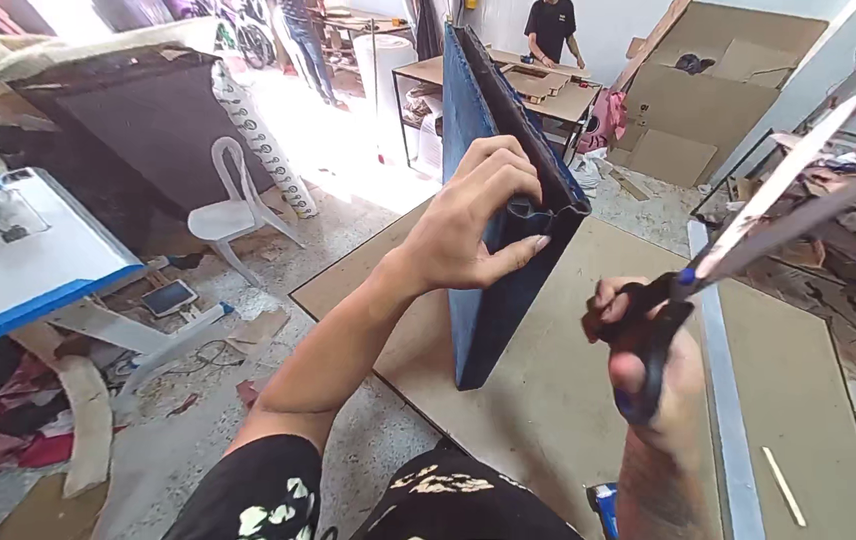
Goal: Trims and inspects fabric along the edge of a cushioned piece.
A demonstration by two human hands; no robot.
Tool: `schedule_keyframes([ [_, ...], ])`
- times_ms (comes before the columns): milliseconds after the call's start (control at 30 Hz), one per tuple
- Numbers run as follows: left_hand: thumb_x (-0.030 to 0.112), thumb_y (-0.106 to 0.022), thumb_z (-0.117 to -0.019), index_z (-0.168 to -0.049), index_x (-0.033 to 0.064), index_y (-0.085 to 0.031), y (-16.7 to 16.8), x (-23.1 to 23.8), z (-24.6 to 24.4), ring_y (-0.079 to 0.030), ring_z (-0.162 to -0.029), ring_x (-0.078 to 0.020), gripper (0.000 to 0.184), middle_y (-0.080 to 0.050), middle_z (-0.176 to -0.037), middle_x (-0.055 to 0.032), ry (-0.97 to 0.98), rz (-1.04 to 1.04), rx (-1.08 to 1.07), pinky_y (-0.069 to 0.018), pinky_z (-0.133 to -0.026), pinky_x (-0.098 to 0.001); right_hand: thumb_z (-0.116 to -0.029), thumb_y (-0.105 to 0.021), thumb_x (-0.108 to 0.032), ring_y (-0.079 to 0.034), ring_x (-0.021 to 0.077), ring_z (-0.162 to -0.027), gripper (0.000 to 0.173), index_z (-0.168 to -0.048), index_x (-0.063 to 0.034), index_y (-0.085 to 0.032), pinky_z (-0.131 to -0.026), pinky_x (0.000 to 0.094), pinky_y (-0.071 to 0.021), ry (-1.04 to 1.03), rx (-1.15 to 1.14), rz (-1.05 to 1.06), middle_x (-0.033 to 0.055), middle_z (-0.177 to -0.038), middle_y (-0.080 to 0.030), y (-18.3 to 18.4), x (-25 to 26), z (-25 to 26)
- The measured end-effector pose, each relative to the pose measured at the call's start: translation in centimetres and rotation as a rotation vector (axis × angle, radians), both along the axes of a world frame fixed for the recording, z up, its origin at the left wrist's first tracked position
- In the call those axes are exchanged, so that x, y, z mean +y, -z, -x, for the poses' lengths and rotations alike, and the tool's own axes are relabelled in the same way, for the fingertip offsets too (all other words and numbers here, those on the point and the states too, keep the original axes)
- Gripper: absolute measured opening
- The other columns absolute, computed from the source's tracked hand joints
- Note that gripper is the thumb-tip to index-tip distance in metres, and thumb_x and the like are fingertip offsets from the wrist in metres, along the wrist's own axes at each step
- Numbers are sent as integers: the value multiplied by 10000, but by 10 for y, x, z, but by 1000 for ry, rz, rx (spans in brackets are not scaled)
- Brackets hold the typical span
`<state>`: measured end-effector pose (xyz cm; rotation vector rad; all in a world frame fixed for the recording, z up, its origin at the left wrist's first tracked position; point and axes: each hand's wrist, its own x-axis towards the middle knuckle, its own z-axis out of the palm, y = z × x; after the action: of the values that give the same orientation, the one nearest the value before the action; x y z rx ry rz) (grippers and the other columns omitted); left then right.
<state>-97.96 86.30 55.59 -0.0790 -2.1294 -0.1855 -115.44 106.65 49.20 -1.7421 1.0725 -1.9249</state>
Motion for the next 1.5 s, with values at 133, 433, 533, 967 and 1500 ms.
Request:
schedule_keyframes([
  [133,455,-664,-938,-1091,85,-709,-37,23,-13,-548,-1291,-300,404,-671,-1180,-93,-290,210,-374,-487,-1069,-445,-925,-731,-348,-640,233,-923,381,-1067,-8,-637,-778,411,-571,680,258,-473,141,-1042,-634,126,16,33],
  [433,368,-641,-976,-832,29,-652,-52,41,6,-674,-944,-326,369,-685,-883,-147,-326,293,-591,-421,-1003,-571,-881,-683,-335,-530,464,-1298,505,-1200,56,-666,-1039,628,-459,779,410,-1460,313,-1383,-542,421,41,33],
  [533,305,-634,-992,-783,26,-623,-48,39,3,-674,-895,-304,349,-661,-820,-137,-270,287,-519,-429,-1022,-552,-874,-704,-313,-589,455,-1224,449,-1130,55,-690,-983,652,-487,721,350,-1486,302,-1291,-604,417,33,46],
  [967,321,-649,-987,-980,51,-689,-68,15,-24,-651,-1063,-245,274,-676,-1092,-147,-147,258,-615,-528,-912,-423,-681,-805,-734,-553,12,-733,600,-836,-193,-600,-564,216,-449,220,382,-525,-63,-865,-608,63,81,-7],
  [1500,278,-420,-1063,-923,27,-591,-41,-25,-13,-571,-982,-174,335,-591,-1005,-119,91,92,-357,-468,-822,-335,-740,-749,-747,-511,-3,-659,553,-854,-225,-603,-512,203,-400,207,323,-609,-93,-835,-580,16,63,-14],
])
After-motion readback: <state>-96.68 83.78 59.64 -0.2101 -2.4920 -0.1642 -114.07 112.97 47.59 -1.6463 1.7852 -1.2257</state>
